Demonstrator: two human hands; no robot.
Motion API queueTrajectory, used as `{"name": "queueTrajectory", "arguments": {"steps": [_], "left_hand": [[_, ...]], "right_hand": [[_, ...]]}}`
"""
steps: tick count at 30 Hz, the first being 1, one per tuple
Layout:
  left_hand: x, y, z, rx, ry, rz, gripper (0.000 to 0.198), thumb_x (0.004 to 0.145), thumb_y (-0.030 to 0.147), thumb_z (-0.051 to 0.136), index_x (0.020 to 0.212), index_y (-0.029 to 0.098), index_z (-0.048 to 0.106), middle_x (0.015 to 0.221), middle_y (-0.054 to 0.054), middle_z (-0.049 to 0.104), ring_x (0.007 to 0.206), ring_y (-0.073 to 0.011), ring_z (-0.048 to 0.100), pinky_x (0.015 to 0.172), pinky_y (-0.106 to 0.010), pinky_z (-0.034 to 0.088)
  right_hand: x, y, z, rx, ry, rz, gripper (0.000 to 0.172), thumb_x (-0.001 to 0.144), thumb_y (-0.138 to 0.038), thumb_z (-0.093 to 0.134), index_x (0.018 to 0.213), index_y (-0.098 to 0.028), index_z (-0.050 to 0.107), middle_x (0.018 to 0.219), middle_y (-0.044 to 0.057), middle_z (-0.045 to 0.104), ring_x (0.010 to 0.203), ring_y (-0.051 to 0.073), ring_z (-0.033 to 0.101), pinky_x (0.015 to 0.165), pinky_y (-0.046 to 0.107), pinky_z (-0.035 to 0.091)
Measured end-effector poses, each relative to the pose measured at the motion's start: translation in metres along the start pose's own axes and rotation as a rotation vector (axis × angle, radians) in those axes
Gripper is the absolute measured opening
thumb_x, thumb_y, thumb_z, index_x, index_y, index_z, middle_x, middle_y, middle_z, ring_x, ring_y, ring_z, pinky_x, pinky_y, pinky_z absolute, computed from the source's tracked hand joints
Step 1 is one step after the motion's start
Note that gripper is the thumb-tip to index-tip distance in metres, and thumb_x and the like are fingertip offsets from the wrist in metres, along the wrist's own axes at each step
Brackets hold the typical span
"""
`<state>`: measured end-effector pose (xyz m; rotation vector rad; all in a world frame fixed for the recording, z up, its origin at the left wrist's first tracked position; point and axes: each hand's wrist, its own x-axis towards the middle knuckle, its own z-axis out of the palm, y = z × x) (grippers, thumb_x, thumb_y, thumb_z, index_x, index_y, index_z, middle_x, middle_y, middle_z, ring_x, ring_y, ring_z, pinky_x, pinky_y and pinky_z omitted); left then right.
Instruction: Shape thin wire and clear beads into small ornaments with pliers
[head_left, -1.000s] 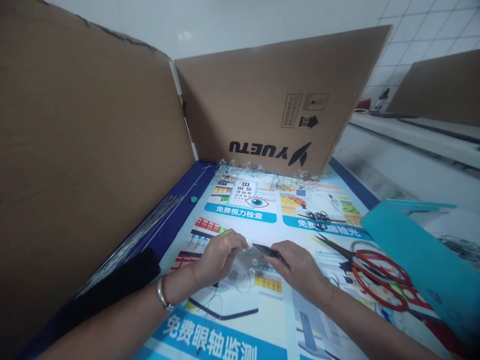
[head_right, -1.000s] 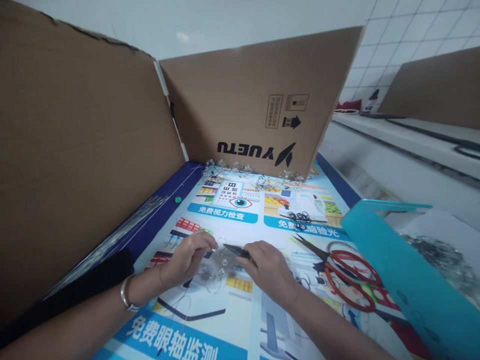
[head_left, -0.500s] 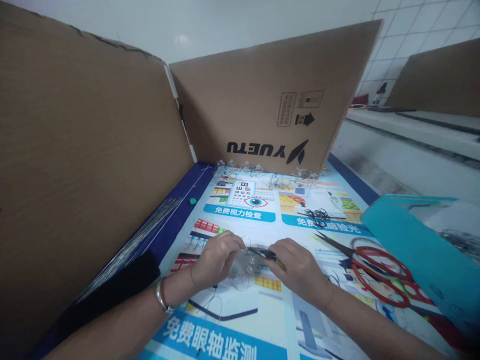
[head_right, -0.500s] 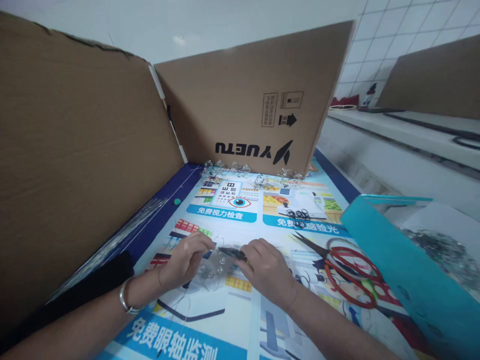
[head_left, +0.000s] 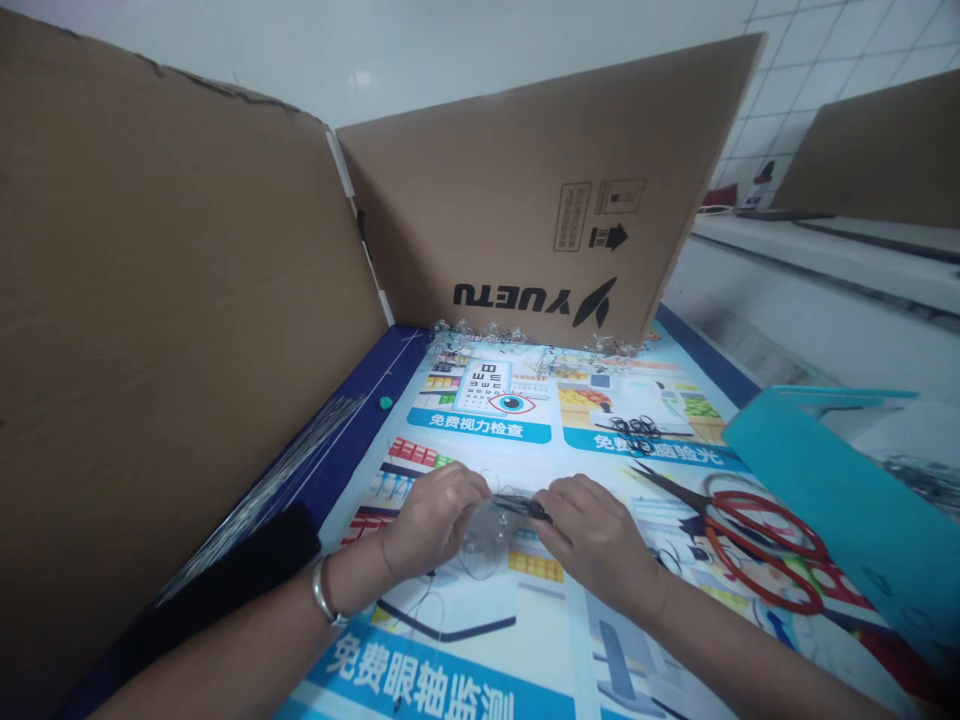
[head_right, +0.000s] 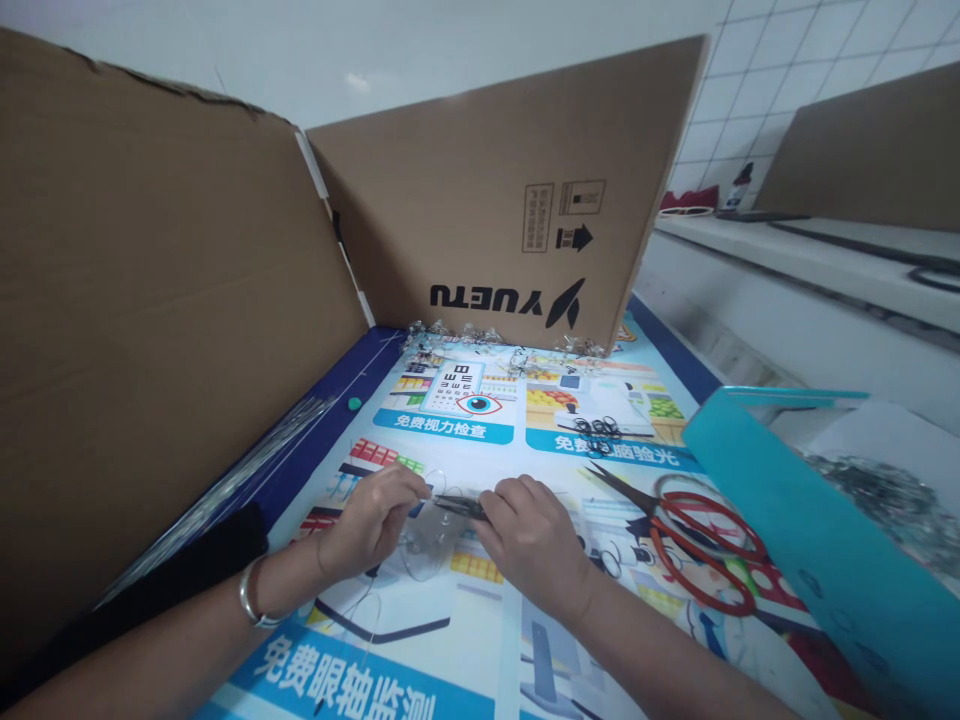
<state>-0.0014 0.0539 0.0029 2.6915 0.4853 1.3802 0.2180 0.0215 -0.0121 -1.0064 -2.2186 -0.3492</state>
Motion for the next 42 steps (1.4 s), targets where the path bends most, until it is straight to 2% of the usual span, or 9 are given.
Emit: {"name": "queueTrajectory", "arguments": {"steps": [13, 18, 28, 38, 42], "left_hand": [[-0.0054, -0.0014, 0.0008, 0.052, -0.05, 0.005, 0.021, 0.082, 0.002, 0.041, 0.096, 0.017, 0.044, 0.086, -0.007, 0.063, 0.074, -0.0157, 0.057, 0.066, -0.031, 0.048], [-0.0071, -0.0009, 0.0008, 0.084, -0.065, 0.009, 0.023, 0.08, -0.001, 0.042, 0.096, 0.016, 0.045, 0.085, -0.008, 0.063, 0.074, -0.016, 0.056, 0.066, -0.031, 0.048], [-0.0097, -0.0025, 0.0023, 0.067, -0.077, 0.014, 0.025, 0.078, -0.002, 0.044, 0.096, 0.016, 0.045, 0.084, -0.007, 0.063, 0.073, -0.0162, 0.056, 0.065, -0.032, 0.048], [-0.0056, -0.0022, 0.0023, -0.012, -0.036, -0.02, 0.023, 0.08, -0.001, 0.042, 0.094, 0.017, 0.043, 0.082, -0.006, 0.062, 0.071, -0.0152, 0.057, 0.063, -0.029, 0.048], [-0.0045, -0.0024, 0.0018, -0.04, -0.027, -0.035, 0.021, 0.083, 0.0, 0.041, 0.095, 0.017, 0.043, 0.083, -0.006, 0.062, 0.073, -0.0154, 0.057, 0.065, -0.03, 0.048]], "right_hand": [[-0.0011, -0.003, 0.0008, -0.075, -0.039, -0.006, 0.017, 0.088, -0.023, 0.049, 0.081, -0.015, 0.062, 0.07, 0.005, 0.056, 0.07, 0.017, 0.051, 0.068, 0.03, 0.04], [-0.0016, -0.0034, 0.0008, -0.053, -0.084, 0.014, 0.016, 0.087, -0.025, 0.05, 0.078, -0.016, 0.06, 0.07, 0.004, 0.055, 0.068, 0.017, 0.048, 0.066, 0.03, 0.038], [-0.0027, 0.0003, 0.0019, 0.007, -0.069, -0.017, 0.016, 0.087, -0.025, 0.05, 0.078, -0.016, 0.06, 0.067, 0.004, 0.055, 0.065, 0.016, 0.047, 0.062, 0.028, 0.038], [-0.0022, -0.0001, 0.0022, 0.089, -0.077, 0.037, 0.023, 0.09, -0.029, 0.045, 0.077, -0.017, 0.06, 0.066, 0.004, 0.056, 0.065, 0.015, 0.052, 0.06, 0.026, 0.04], [-0.0025, 0.0005, 0.0026, 0.1, -0.078, 0.042, 0.02, 0.088, -0.028, 0.048, 0.079, -0.016, 0.06, 0.068, 0.005, 0.056, 0.068, 0.017, 0.052, 0.062, 0.028, 0.041]]}}
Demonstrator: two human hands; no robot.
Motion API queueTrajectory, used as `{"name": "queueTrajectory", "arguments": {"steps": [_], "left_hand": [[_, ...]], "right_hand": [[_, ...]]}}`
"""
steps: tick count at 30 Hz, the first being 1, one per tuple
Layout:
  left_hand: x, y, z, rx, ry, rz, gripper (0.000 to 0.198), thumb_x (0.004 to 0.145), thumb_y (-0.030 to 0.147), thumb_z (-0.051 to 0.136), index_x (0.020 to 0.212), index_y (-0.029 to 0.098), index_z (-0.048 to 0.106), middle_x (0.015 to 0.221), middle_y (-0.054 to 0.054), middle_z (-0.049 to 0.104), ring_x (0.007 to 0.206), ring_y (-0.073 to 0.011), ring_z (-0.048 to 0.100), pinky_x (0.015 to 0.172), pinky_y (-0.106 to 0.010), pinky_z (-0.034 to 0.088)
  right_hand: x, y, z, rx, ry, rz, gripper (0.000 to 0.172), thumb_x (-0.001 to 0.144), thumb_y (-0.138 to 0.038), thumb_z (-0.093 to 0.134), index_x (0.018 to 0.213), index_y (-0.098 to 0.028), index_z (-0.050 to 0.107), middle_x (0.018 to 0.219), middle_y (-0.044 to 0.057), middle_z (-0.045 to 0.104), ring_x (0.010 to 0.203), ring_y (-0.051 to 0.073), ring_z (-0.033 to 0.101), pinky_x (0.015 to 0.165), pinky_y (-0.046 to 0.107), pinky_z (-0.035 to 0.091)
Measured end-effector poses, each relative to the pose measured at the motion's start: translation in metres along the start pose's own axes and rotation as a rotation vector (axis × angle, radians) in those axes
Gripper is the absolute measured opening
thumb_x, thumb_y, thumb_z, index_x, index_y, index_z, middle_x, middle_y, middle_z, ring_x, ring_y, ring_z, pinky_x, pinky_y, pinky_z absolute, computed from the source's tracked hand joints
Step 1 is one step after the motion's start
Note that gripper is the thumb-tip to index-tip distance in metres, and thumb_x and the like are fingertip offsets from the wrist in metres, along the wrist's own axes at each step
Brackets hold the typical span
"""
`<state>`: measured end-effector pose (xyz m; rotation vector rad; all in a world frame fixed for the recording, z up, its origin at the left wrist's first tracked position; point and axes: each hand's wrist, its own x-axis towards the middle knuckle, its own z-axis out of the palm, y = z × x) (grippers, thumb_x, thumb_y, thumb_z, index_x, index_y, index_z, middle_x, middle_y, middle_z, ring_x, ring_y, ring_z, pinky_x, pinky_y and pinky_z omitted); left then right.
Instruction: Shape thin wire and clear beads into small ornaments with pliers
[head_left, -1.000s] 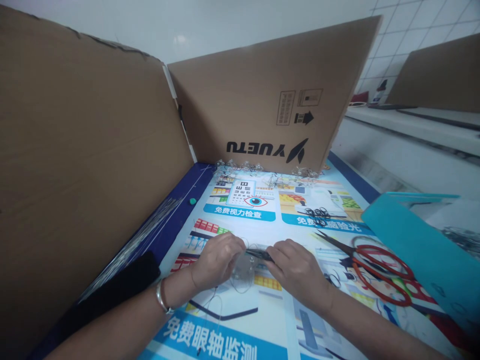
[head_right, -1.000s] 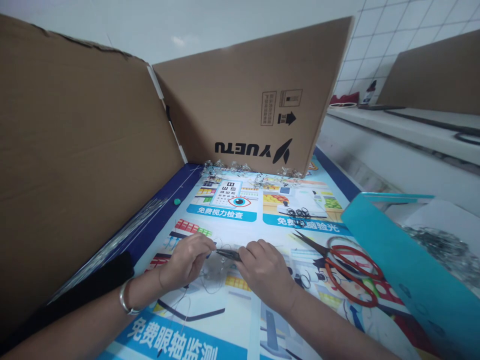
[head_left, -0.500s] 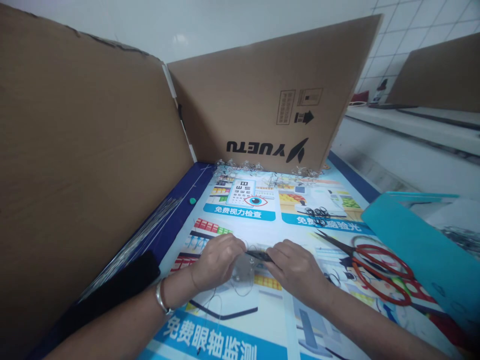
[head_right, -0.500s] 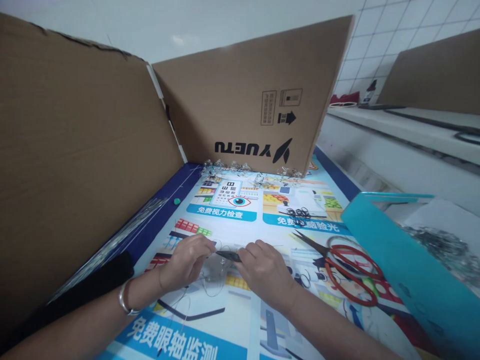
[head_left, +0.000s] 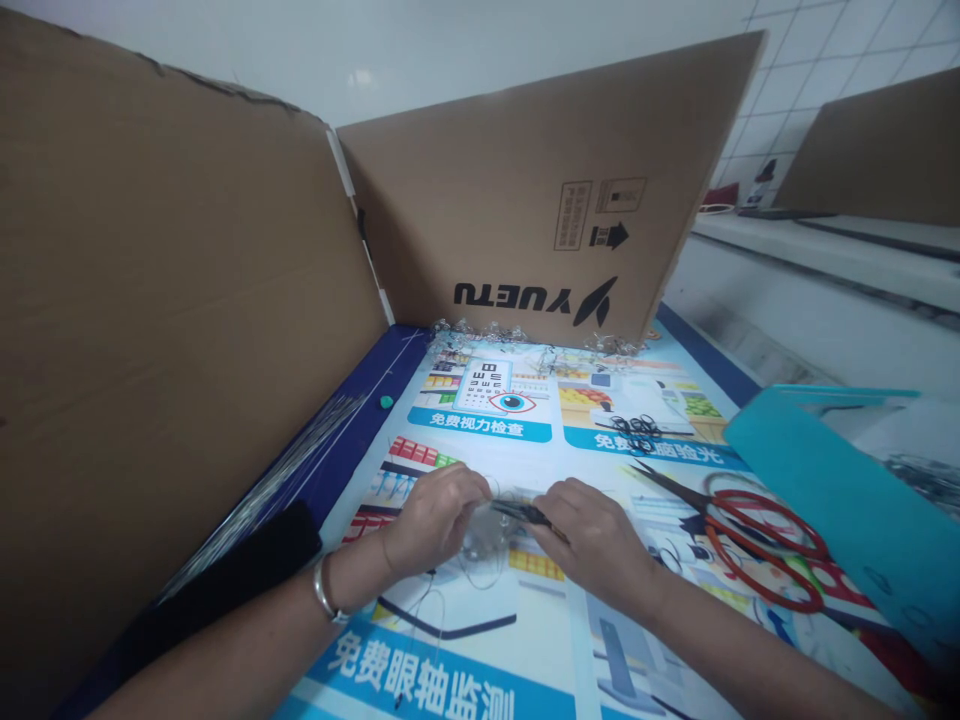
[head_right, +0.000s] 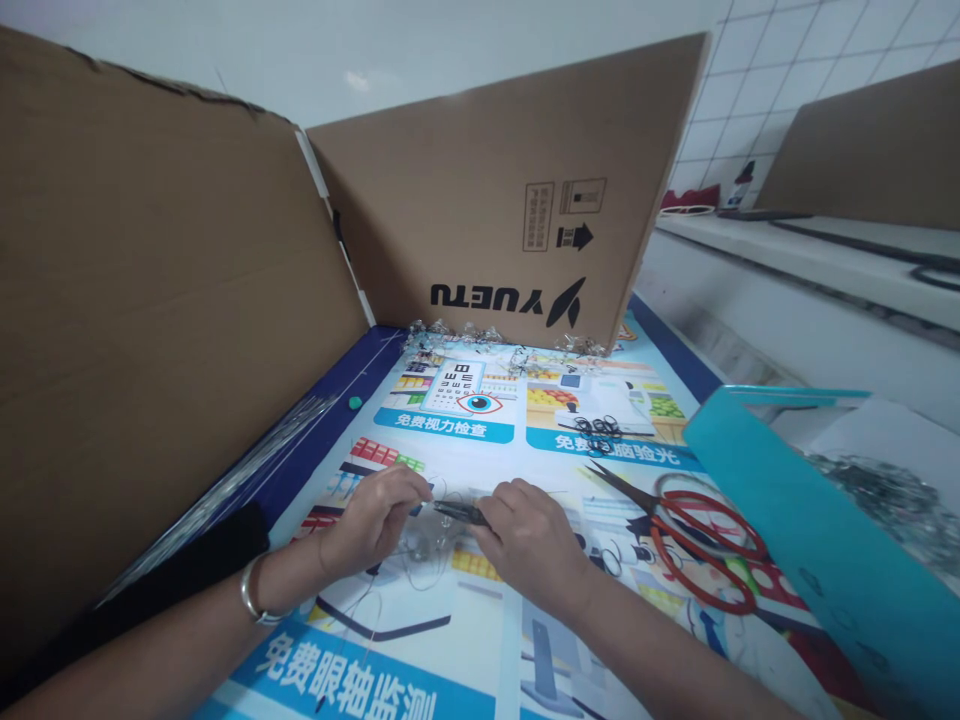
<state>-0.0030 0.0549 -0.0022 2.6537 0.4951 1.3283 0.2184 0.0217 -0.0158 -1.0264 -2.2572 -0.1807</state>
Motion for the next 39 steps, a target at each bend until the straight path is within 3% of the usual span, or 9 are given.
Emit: {"name": "queueTrajectory", "arguments": {"steps": [39], "left_hand": [[-0.0029, -0.0011, 0.0015, 0.03, -0.018, 0.022, 0.019, 0.083, 0.002, 0.042, 0.095, 0.017, 0.045, 0.082, -0.006, 0.063, 0.071, -0.0149, 0.058, 0.064, -0.03, 0.048]], "right_hand": [[0.0011, -0.0009, -0.0017, -0.057, -0.01, -0.046, 0.022, 0.089, -0.028, 0.046, 0.074, -0.018, 0.057, 0.063, 0.003, 0.054, 0.061, 0.015, 0.049, 0.056, 0.026, 0.038]]}}
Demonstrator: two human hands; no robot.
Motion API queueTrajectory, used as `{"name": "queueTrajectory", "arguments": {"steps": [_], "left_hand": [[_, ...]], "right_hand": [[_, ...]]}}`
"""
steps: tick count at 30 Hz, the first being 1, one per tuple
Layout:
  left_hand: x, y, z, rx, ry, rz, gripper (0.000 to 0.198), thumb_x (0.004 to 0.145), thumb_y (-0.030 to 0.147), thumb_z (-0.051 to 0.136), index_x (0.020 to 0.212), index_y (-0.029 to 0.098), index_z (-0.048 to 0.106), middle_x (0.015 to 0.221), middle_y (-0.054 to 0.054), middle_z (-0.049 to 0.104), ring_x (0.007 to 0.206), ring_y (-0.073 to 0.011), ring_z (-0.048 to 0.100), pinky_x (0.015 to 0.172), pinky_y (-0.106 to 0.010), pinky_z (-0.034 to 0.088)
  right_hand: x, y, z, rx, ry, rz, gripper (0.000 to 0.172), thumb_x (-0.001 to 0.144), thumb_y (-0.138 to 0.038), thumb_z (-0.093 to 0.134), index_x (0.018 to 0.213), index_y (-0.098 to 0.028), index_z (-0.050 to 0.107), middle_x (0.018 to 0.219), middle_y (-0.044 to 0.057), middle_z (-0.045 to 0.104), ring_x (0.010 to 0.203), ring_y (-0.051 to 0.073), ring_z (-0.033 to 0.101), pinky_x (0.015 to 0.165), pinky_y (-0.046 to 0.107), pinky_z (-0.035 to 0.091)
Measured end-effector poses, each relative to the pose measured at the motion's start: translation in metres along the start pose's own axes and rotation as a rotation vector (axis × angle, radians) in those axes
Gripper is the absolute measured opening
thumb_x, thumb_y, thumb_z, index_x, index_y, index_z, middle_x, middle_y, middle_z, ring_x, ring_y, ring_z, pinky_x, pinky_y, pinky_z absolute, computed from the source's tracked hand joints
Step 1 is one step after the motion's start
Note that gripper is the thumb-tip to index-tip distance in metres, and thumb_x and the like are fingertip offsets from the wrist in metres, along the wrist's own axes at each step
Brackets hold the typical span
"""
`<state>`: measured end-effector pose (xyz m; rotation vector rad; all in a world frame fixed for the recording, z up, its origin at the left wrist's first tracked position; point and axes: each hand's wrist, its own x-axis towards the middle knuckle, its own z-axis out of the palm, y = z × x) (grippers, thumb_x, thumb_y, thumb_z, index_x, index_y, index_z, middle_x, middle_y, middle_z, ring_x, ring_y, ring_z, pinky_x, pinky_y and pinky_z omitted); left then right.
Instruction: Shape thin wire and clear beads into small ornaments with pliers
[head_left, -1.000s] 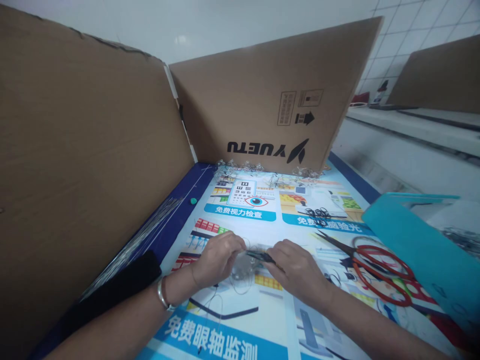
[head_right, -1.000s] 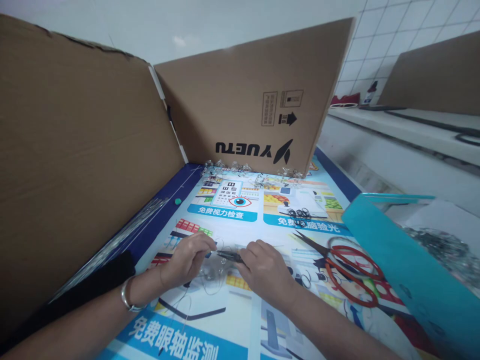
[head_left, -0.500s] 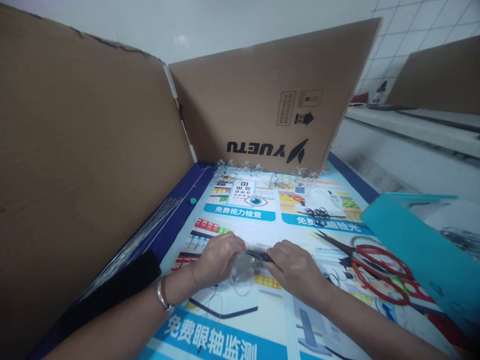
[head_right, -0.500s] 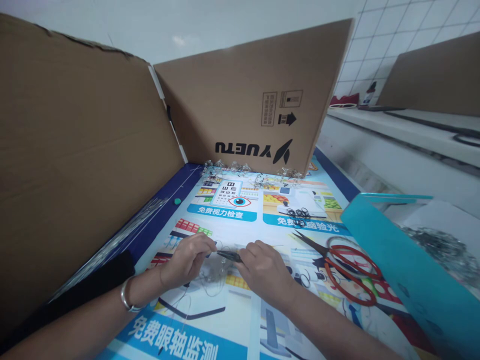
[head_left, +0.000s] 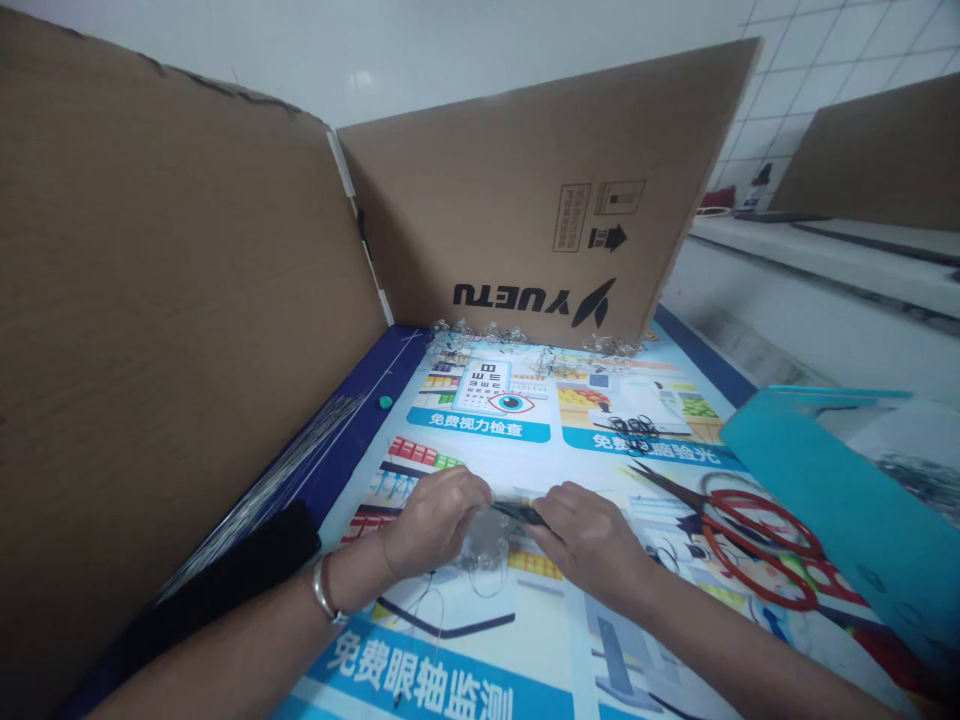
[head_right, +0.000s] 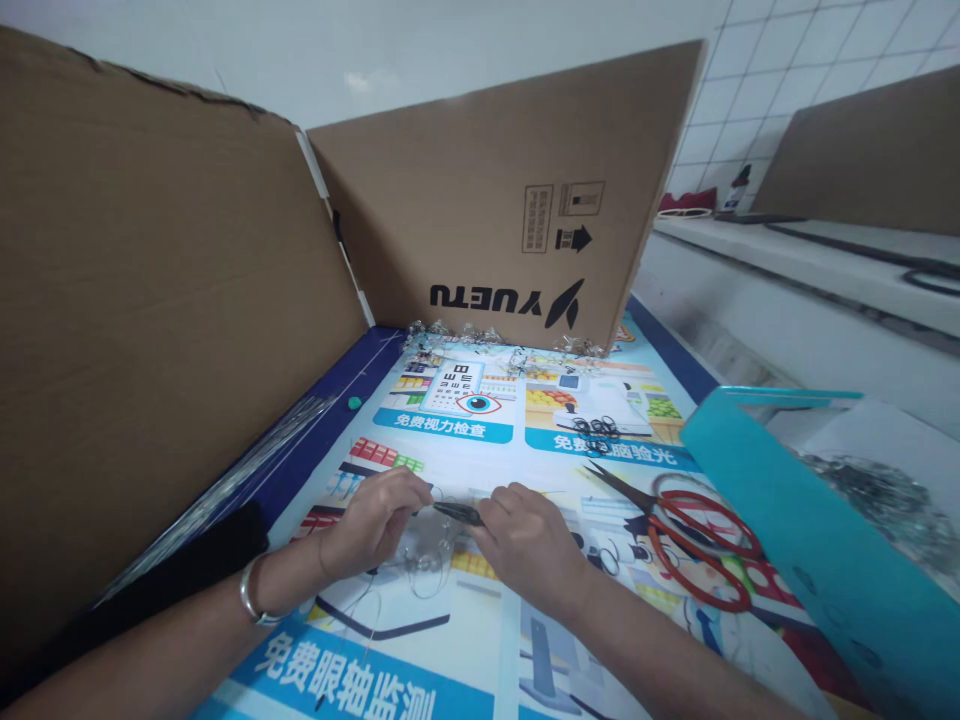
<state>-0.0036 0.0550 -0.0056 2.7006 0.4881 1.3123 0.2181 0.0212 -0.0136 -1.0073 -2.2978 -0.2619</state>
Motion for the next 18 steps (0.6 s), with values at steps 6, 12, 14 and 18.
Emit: {"name": "queueTrajectory", "arguments": {"steps": [6, 12, 14, 18], "left_hand": [[-0.0007, 0.0, -0.0001, -0.005, -0.01, -0.022, 0.018, 0.083, 0.002, 0.041, 0.093, 0.017, 0.044, 0.082, -0.005, 0.063, 0.071, -0.0147, 0.058, 0.064, -0.03, 0.048], [0.0006, -0.0001, -0.0012, 0.009, 0.005, -0.041, 0.018, 0.085, 0.002, 0.041, 0.093, 0.018, 0.044, 0.083, -0.004, 0.062, 0.072, -0.0144, 0.057, 0.064, -0.029, 0.048], [0.0008, -0.0003, -0.0016, 0.008, 0.005, -0.045, 0.018, 0.085, 0.003, 0.043, 0.093, 0.018, 0.044, 0.083, -0.004, 0.062, 0.072, -0.0144, 0.057, 0.064, -0.029, 0.048], [0.0, -0.001, -0.0014, 0.001, -0.005, -0.039, 0.019, 0.084, 0.002, 0.045, 0.094, 0.018, 0.045, 0.083, -0.004, 0.062, 0.072, -0.0146, 0.057, 0.065, -0.029, 0.047]], "right_hand": [[-0.0015, -0.0009, 0.0009, 0.002, -0.012, 0.008, 0.024, 0.09, -0.03, 0.045, 0.074, -0.017, 0.058, 0.065, 0.003, 0.055, 0.062, 0.016, 0.049, 0.057, 0.027, 0.037], [-0.0006, 0.0042, -0.0025, -0.003, 0.005, 0.019, 0.025, 0.091, -0.03, 0.044, 0.075, -0.016, 0.059, 0.065, 0.004, 0.055, 0.064, 0.016, 0.049, 0.059, 0.028, 0.038], [0.0006, 0.0057, -0.0046, 0.01, 0.001, 0.033, 0.027, 0.091, -0.031, 0.044, 0.073, -0.017, 0.058, 0.065, 0.004, 0.054, 0.064, 0.016, 0.049, 0.059, 0.027, 0.038], [0.0026, 0.0057, -0.0074, -0.013, -0.007, 0.014, 0.024, 0.089, -0.03, 0.047, 0.073, -0.017, 0.058, 0.065, 0.004, 0.054, 0.065, 0.016, 0.049, 0.06, 0.027, 0.037]]}}
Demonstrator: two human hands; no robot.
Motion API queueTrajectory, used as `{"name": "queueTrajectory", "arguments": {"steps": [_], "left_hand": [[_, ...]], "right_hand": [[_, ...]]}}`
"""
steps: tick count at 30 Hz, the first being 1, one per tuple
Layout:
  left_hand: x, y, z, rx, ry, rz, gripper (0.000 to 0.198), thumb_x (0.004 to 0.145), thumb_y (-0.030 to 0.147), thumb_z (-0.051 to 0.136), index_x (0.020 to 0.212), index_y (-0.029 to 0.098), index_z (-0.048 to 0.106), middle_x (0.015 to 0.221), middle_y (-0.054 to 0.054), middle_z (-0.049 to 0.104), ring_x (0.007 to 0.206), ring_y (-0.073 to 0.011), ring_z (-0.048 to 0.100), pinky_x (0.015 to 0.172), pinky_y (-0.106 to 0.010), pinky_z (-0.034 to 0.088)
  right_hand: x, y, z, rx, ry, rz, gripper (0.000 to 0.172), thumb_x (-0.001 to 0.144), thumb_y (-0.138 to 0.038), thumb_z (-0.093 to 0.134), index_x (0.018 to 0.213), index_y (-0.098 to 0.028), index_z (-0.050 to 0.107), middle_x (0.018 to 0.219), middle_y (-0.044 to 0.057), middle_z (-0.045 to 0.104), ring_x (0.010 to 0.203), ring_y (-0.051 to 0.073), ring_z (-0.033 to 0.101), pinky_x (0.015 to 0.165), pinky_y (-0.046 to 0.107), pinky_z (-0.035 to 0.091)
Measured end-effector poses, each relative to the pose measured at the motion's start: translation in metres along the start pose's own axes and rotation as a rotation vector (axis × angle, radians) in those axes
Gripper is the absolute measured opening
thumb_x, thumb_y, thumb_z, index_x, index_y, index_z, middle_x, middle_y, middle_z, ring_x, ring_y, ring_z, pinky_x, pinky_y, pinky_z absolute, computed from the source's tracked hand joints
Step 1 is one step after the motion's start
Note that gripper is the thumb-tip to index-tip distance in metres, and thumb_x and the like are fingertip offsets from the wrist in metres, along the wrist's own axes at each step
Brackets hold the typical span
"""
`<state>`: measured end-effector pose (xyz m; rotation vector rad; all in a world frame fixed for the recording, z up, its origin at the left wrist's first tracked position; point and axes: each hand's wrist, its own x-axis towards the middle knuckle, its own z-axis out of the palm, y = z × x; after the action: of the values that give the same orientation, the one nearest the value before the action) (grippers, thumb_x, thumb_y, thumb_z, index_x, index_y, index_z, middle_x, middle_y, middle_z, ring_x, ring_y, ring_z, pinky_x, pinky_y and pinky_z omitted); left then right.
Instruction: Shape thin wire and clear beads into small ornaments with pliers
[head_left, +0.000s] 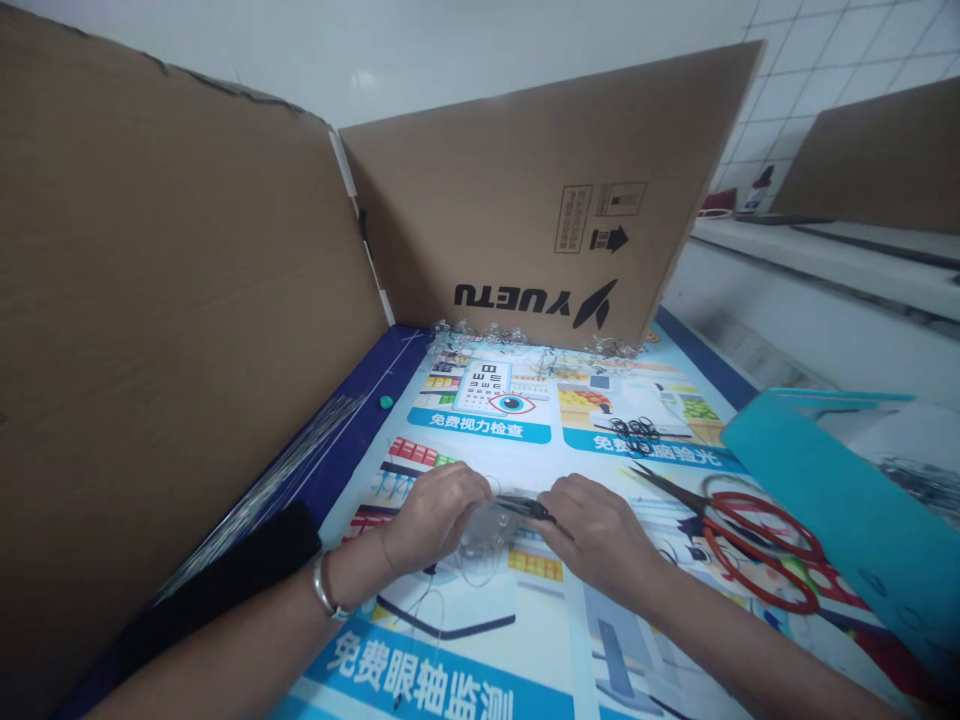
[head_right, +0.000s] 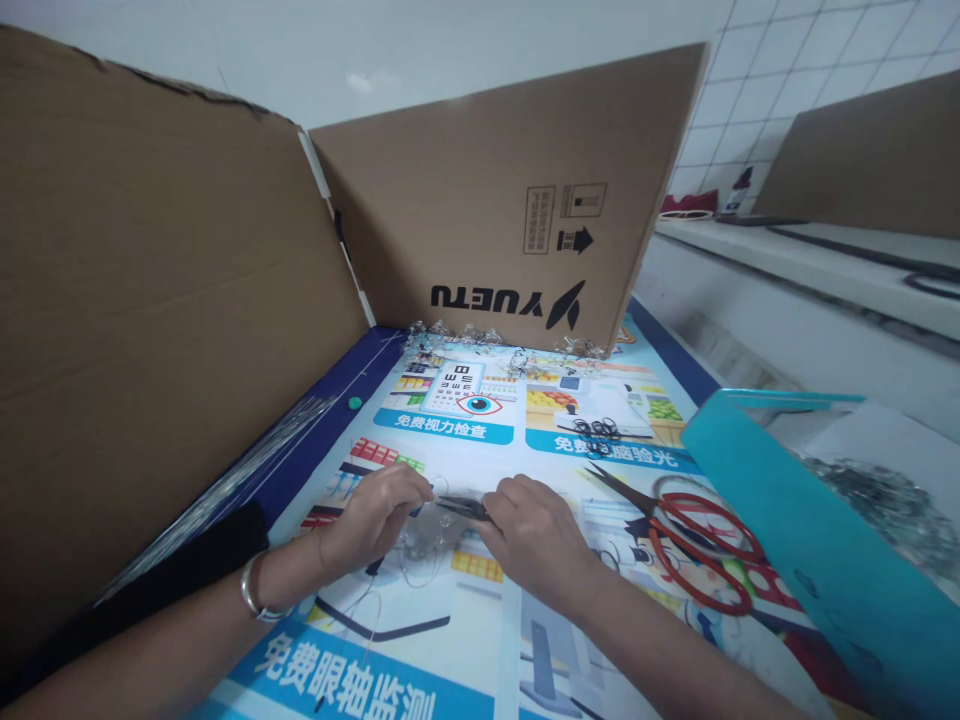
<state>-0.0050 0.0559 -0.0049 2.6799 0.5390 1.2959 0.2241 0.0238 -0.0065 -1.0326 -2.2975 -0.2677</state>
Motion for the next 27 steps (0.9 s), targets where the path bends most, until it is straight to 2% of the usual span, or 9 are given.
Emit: {"name": "queueTrajectory", "arguments": {"steps": [11, 16, 27], "left_hand": [[-0.002, -0.002, 0.001, 0.01, 0.016, 0.028, 0.021, 0.083, 0.002, 0.043, 0.096, 0.018, 0.045, 0.084, -0.004, 0.063, 0.072, -0.0139, 0.057, 0.066, -0.028, 0.046], [-0.002, -0.001, 0.0, 0.015, 0.038, 0.044, 0.02, 0.084, 0.003, 0.042, 0.095, 0.018, 0.044, 0.082, -0.004, 0.062, 0.071, -0.0136, 0.056, 0.064, -0.027, 0.045], [-0.003, 0.001, -0.002, 0.088, -0.029, 0.095, 0.021, 0.082, 0.003, 0.042, 0.097, 0.017, 0.044, 0.084, -0.006, 0.062, 0.071, -0.0151, 0.053, 0.065, -0.029, 0.044]], "right_hand": [[0.005, -0.004, -0.009, -0.063, -0.12, -0.024, 0.017, 0.085, -0.025, 0.052, 0.07, -0.018, 0.057, 0.067, 0.002, 0.055, 0.065, 0.017, 0.046, 0.062, 0.03, 0.033], [0.007, -0.009, -0.013, -0.076, -0.107, -0.01, 0.014, 0.083, -0.025, 0.054, 0.071, -0.018, 0.058, 0.067, 0.003, 0.055, 0.065, 0.018, 0.046, 0.061, 0.03, 0.032], [0.005, -0.016, -0.014, -0.104, -0.123, 0.035, 0.013, 0.082, -0.024, 0.056, 0.071, -0.018, 0.058, 0.067, 0.003, 0.057, 0.065, 0.018, 0.049, 0.061, 0.03, 0.032]]}}
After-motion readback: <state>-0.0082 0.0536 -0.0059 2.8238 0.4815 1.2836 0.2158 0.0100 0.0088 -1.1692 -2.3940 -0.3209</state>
